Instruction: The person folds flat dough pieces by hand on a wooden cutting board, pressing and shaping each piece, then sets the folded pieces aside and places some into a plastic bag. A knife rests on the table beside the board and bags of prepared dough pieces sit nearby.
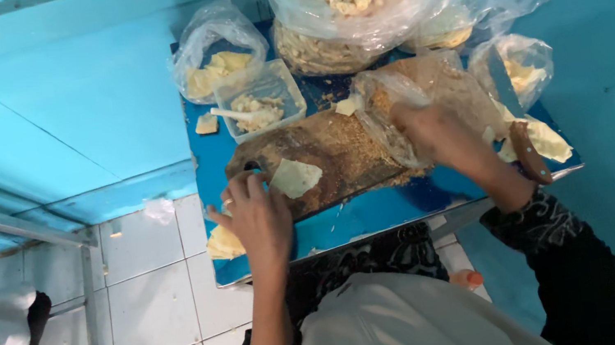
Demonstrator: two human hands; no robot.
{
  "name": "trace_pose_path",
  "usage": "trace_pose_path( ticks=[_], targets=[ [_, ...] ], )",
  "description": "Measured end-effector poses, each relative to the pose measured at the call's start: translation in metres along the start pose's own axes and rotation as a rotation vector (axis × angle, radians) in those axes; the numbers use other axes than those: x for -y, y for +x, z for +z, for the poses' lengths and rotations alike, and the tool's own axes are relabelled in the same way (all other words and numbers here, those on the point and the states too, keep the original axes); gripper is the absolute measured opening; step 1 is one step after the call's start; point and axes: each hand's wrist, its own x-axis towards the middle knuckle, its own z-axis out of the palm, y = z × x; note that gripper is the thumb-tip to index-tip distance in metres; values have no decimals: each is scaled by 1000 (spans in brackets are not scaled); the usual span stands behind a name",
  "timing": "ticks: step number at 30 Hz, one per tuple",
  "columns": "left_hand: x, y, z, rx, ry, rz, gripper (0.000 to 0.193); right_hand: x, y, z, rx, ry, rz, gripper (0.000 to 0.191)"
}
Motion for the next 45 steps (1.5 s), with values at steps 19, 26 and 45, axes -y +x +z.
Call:
trace_pose_path(
  ticks=[19,26,45],
  targets=[
    [-6,0,-4,-22,18,-17,15,46,7,17,-165,386,53,26],
    [-9,3,0,-36,13,15,14,109,29,111,-138,-22,-292,32],
    [-16,2,-5,-19,-389,92,24,91,3,81,-149,301,-28,31]
  ],
)
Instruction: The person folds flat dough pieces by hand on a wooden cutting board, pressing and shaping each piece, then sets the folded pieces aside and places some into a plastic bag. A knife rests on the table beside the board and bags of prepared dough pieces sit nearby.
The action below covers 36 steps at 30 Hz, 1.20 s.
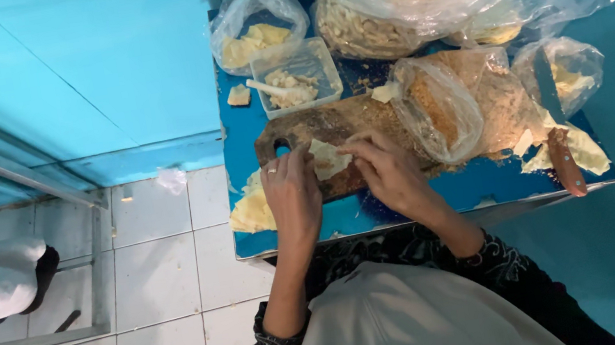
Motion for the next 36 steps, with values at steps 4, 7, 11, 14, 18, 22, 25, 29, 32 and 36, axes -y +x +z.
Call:
trace_pose_path(
  ticks=[4,7,11,14,18,22,25,29,32,36],
  targets=[
    [-1,2,8,-51,82,100,22,0,-2,-2,-71,-259,-75,30],
    [-3,-2,10,-60,152,131,20,-1,-5,0,-84,-326,-98,28],
    [-6,-2,7,-94,213,115,20,0,-3,6,-73,-157,-44,31],
    [-9,-3,3,-109,250,92,15,1,1,9,22,90,57,37],
    [-13,-2,3,-108,286,71,14,0,1,7,-93,-73,7,32],
    [-9,-4,3,-94,299,59,16,-1,-7,4,-78,-357,-82,35],
    [-7,-8,5,-50,271,46,9,0,-10,8,-65,-301,-75,35],
    [-5,-11,8,-31,292,52,5,2,-6,11,-112,-154,-97,35],
    [-4,-11,9,-25,291,71,3,4,1,14,-38,23,-90,32],
    [-2,-12,2,30,358,143,13,10,4,18,-31,109,-11,32]
  ],
)
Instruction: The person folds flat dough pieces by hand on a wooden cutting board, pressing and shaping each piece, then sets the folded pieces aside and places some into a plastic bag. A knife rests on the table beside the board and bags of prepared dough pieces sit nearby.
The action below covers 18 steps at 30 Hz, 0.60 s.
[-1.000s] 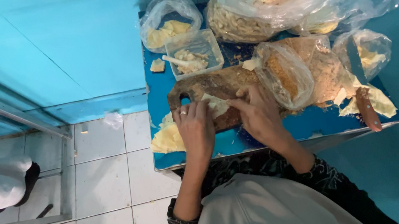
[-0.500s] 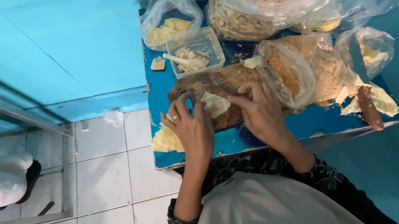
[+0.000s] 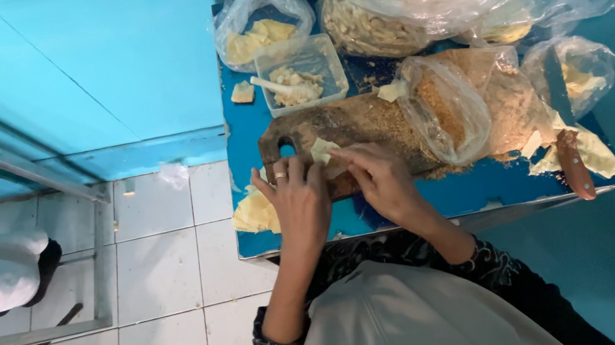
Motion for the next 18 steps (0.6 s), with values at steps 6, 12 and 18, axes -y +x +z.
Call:
trace_pose_path(
  ticks=[6,12,18],
  targets=[
    [6,-3,-11,111,23,85,28,-4,0,-9,-118,-111,-22,25],
    [4,-4,-11,118,54,74,34,-5,4,-2,-106,-350,-125,28],
    [4,-4,-15,121,60,102,32,-6,8,3,-35,-10,177,27]
  ],
)
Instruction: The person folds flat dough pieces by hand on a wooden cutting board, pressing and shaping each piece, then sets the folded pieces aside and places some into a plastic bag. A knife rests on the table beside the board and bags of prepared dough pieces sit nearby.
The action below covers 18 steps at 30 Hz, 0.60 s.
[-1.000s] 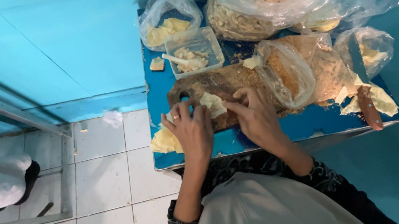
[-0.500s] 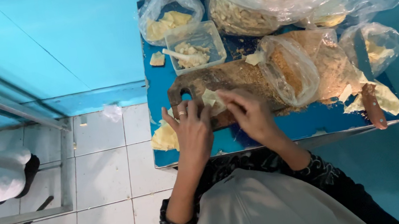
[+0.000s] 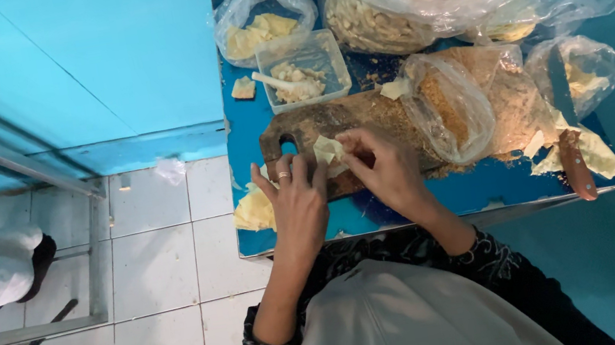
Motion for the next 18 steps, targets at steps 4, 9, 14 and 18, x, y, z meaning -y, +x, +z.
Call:
trace_pose_path(
  ticks=[4,9,14,18],
  targets=[
    [2,2,-1,-11,16,32,28,-6,0,4,44,213,68,28],
    [7,6,3,16,-13,65,19,-15,0,2,128,239,5,31],
    [17,15,7,9,-23,83,21,-19,0,-10,218,-43,-321,41],
    [32,15,4,-5,-197,142,34,-18,19,-10,212,-176,-452,30]
  ],
)
